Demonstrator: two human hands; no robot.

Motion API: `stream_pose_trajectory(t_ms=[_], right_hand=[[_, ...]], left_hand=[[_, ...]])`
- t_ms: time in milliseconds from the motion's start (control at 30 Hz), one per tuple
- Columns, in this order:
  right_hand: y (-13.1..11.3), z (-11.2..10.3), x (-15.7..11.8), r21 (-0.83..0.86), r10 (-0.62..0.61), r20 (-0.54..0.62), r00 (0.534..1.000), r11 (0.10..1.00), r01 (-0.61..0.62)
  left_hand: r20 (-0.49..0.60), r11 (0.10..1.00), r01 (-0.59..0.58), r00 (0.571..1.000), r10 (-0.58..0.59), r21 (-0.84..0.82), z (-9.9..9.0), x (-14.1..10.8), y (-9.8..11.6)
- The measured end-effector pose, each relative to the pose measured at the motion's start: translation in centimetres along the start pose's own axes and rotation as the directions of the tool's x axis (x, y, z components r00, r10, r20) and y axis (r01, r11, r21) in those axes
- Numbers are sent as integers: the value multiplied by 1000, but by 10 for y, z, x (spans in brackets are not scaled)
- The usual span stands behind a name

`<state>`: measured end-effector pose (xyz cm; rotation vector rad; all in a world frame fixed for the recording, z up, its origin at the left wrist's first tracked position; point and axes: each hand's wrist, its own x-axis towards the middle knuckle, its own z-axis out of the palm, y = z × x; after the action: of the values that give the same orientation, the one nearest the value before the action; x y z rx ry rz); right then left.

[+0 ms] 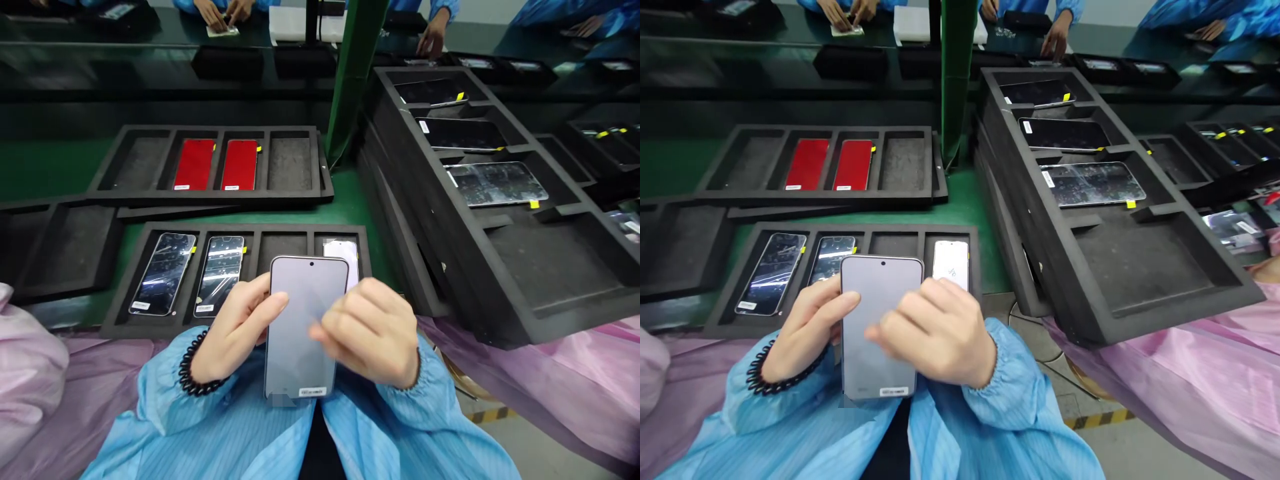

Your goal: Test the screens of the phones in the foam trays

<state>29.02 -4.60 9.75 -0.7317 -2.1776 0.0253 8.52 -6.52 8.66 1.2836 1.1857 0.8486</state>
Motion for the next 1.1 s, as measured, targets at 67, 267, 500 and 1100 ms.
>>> stream_pose_trajectory(t_ms=[67, 267, 500, 1100], right_hand=[[-9, -4, -2, 62, -59, -31, 998, 996, 61], [-22, -6, -4, 135, -97, -176, 980, 983, 121], [-26, -7, -9, 124, -70, -153, 986, 988, 89], [31, 22, 20, 578, 481, -54, 875, 730, -366]], left_hand=[[26, 1000, 3, 1000, -3, 5, 1, -3, 3], [34, 1000, -2, 999, 2, -1, 6, -10, 8], [72, 999, 27, 997, -25, -28, 5, -16, 7], [236, 956, 172, 965, -115, -237, 11, 25, -2]])
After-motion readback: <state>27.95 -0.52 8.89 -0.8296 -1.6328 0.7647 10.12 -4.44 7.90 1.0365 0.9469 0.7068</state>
